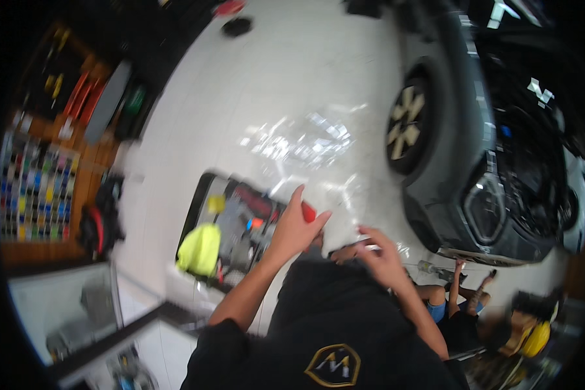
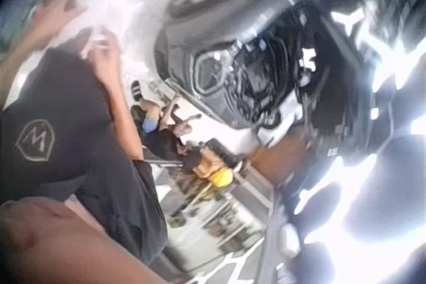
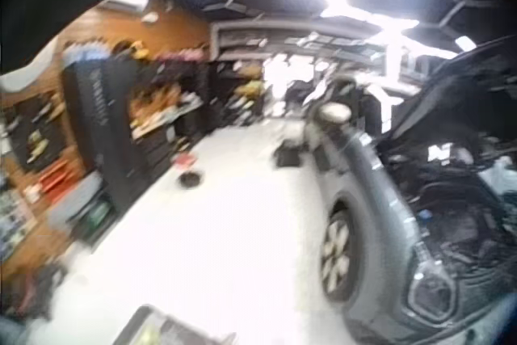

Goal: The person applies a transparent protective film to the front headlight of a car. They use a red squeegee to smooth the film and remove bubbles, and a knife to trim the excess material along the edges. The person also uses a spray bottle to wet the surface during the process.

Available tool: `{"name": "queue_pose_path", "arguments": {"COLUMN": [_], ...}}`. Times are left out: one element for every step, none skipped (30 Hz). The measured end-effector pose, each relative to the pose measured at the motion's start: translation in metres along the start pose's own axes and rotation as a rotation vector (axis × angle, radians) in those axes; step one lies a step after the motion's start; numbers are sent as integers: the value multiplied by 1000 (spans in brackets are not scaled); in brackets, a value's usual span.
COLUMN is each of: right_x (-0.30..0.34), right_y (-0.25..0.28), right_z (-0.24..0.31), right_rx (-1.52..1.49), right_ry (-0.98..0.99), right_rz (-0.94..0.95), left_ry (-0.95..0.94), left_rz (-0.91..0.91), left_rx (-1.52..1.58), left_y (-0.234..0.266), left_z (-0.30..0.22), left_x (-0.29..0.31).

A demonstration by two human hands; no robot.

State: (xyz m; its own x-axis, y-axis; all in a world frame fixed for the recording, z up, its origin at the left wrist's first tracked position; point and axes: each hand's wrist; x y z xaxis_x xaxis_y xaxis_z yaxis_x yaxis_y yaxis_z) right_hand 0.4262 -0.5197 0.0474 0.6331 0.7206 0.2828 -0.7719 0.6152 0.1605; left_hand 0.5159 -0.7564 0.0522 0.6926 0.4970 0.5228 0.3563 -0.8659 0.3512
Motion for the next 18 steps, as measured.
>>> {"name": "queue_pose_path", "arguments": {"right_x": [5, 5, 11, 11, 18, 25, 32, 35, 31, 33, 40, 41, 40, 36, 35, 32, 30, 31], "right_y": [-4, 0, 0, 8, 17, 26, 32, 38, 41, 43, 45, 48, 50, 50, 51, 55, 55, 54], "right_z": [-8, -16, -27, -36, -43, -58, -65, -68, -66, -64, -62, -63, -64, -65, -63, -62, -64, -66], "right_rx": [-50, -82, -88, -85, -83, -26, 25, 74, 79, 87, 93, 94, 94, 88, 108, 131, 139, 148], "right_ry": [-66, -117, -192, -252, -306, -309, -343, -381, -373, -378, -396, -389, -383, -369, -361, -340, -322, -313], "right_rz": [-24, -76, -75, -81, -95, -73, -57, -46, -33, -24, -19, -18, -17, -19, -31, -51, -67, -85], "left_ry": [-73, -174, -55, 27, 102, 164, 215, 267, 287, 312, 358, 402, 415, 421, 427, 446, 467, 489], "left_rz": [-137, -258, -221, -237, -251, -264, -335, -399, -483, -554, -630, -713, -719, -730, -740, -731, -724, -708], "left_rx": [-133, -267, -240, -280, -322, -367, -367, -367, -340, -313, -312, -310, -353, -401, -450, -545, -656, -769], "left_y": [7, 11, 20, 30, 35, 41, 48, 56, 69, 79, 90, 101, 106, 114, 118, 114, 107, 101], "left_z": [43, 64, 89, 97, 110, 123, 135, 148, 172, 194, 200, 200, 202, 202, 202, 208, 224, 247], "left_x": [-6, -13, -8, -9, -2, 0, 2, 0, -8, -10, -10, -15, -15, -17, -18, -22, -28, -33]}}
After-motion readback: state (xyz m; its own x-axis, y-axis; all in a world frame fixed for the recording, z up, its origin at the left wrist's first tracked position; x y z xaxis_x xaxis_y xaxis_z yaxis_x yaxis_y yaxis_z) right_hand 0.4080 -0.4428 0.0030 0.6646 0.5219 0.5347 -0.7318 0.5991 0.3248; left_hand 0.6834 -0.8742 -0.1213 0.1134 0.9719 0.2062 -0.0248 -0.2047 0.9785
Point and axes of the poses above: each hand's wrist, its own x-axis away from the middle knuckle, its own y-axis out of the back of the hand, z = x × y, and after that the axes turned 3 degrees about y, right-handed
